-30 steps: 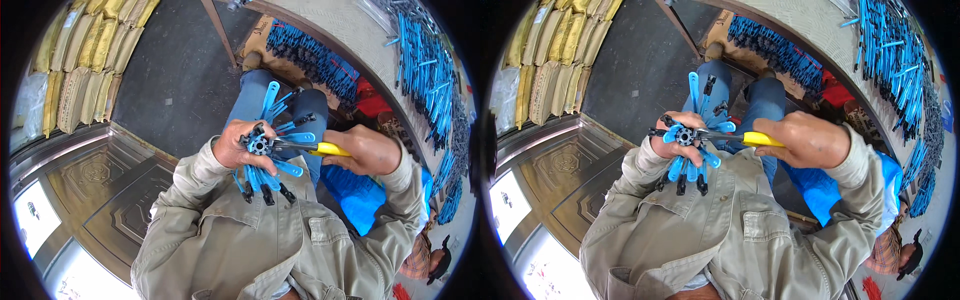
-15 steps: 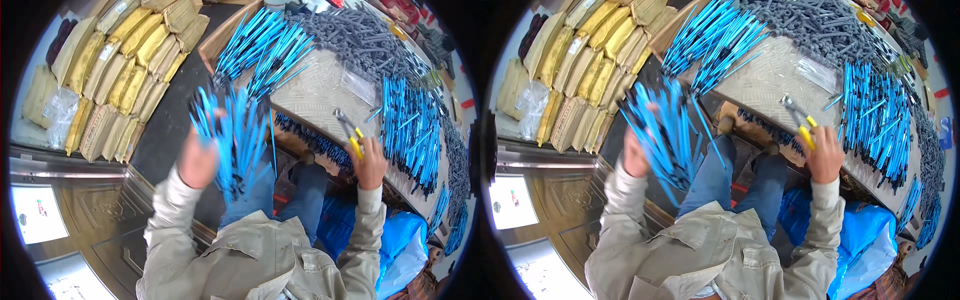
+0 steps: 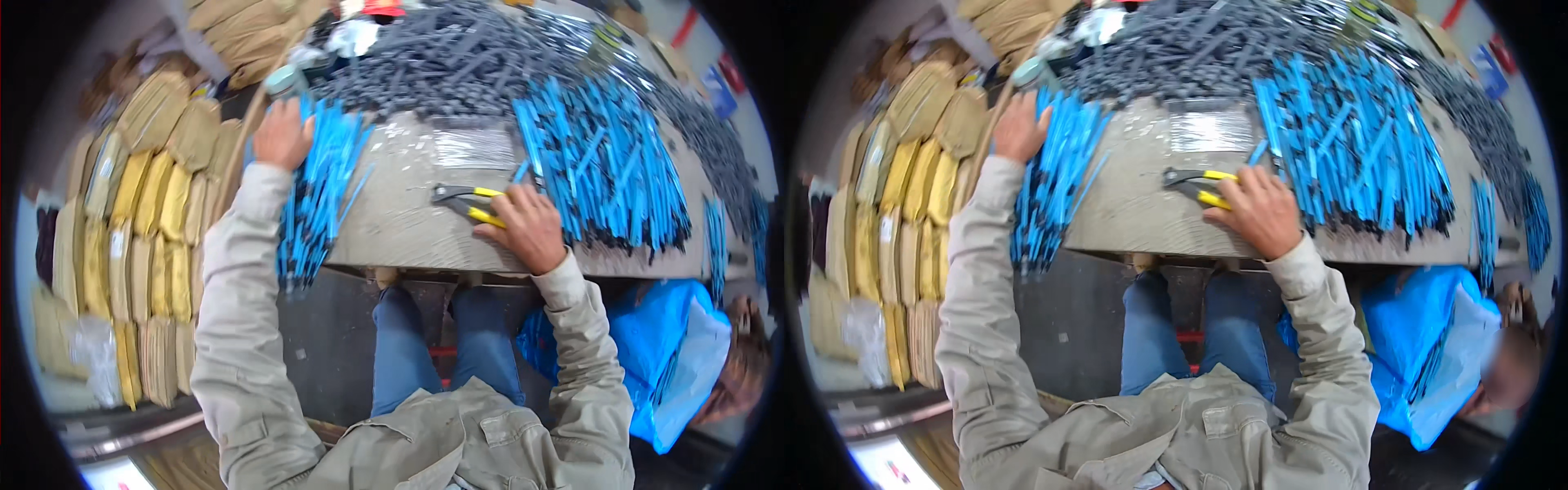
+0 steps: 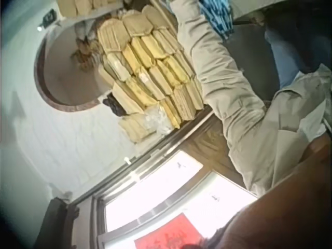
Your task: The person assembles small plastic component parts by inserting blue pins into a plastic frame, using pliers to secure the pins.
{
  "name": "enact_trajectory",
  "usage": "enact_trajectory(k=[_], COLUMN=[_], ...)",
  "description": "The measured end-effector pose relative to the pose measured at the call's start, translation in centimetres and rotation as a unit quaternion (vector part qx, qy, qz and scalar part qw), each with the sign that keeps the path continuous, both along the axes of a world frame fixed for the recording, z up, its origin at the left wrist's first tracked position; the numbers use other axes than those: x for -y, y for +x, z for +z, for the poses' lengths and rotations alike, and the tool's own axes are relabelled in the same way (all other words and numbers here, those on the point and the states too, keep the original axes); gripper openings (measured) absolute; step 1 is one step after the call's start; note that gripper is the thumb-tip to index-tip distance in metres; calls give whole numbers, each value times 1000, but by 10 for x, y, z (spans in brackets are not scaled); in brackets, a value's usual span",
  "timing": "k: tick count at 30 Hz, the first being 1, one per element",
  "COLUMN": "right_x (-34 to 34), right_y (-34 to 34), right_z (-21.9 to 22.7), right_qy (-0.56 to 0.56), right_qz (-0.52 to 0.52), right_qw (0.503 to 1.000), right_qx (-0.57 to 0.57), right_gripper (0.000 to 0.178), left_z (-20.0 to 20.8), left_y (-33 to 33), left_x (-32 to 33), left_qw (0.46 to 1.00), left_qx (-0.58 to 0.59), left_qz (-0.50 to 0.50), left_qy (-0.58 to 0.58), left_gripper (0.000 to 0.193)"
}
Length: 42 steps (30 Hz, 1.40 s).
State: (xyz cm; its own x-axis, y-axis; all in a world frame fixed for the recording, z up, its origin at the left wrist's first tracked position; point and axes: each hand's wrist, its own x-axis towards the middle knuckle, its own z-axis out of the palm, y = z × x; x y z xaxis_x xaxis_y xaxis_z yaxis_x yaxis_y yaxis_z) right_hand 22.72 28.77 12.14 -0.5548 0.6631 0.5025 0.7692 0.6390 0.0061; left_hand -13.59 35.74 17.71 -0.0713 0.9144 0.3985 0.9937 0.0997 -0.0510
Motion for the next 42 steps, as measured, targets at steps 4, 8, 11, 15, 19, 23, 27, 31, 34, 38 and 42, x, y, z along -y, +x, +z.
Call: enact_trajectory(k=[4, 8, 11, 15, 19, 23, 27, 31, 34, 38, 42], right_x=[4, 6, -6, -56, -73, -58, -25, 29, 77, 114, 129], right_y=[-9, 7, 13, 19, 27, 23, 27, 21, 12, -7, -16], right_z=[0, 6, 27, 23, 8, 25, 54, 68, 53, 27, 13], right_qy=[-2, 2, -50, -84, -121, -78, -86, -242, -319, -334, -294], right_qz=[29, 49, -3, -109, -203, -234, -170, 56, 107, 136, 143], right_qw=[999, 991, 988, 990, 970, 969, 948, 805, 711, 638, 633], right_qx=[-25, -123, -147, -34, 60, -2, -255, -539, -617, -680, -701], right_gripper=[34, 27, 21, 17, 22, 25, 22, 16, 11, 13, 15], left_z=[-10, 0, 30, 65, 67, 31, 19, 28, 25, -10, -30], left_y=[-21, -10, -14, 11, 81, 63, 40, 72, 133, 162, 160], left_x=[4, -6, 11, 50, 107, 132, 137, 151, 171, 214, 241], left_qw=[977, 967, 979, 971, 923, 910, 919, 937, 906, 767, 812], left_qx=[-124, -138, -61, -98, -137, -154, -162, -25, 255, 586, 526], left_qz=[-103, -127, -140, -172, -357, -367, -302, -342, -337, -263, -192], left_qy=[141, 172, 135, 134, 31, -111, -193, -68, -6, -4, 164], left_gripper=[39, 46, 54, 55, 56, 50, 45, 39, 28, 20, 20])
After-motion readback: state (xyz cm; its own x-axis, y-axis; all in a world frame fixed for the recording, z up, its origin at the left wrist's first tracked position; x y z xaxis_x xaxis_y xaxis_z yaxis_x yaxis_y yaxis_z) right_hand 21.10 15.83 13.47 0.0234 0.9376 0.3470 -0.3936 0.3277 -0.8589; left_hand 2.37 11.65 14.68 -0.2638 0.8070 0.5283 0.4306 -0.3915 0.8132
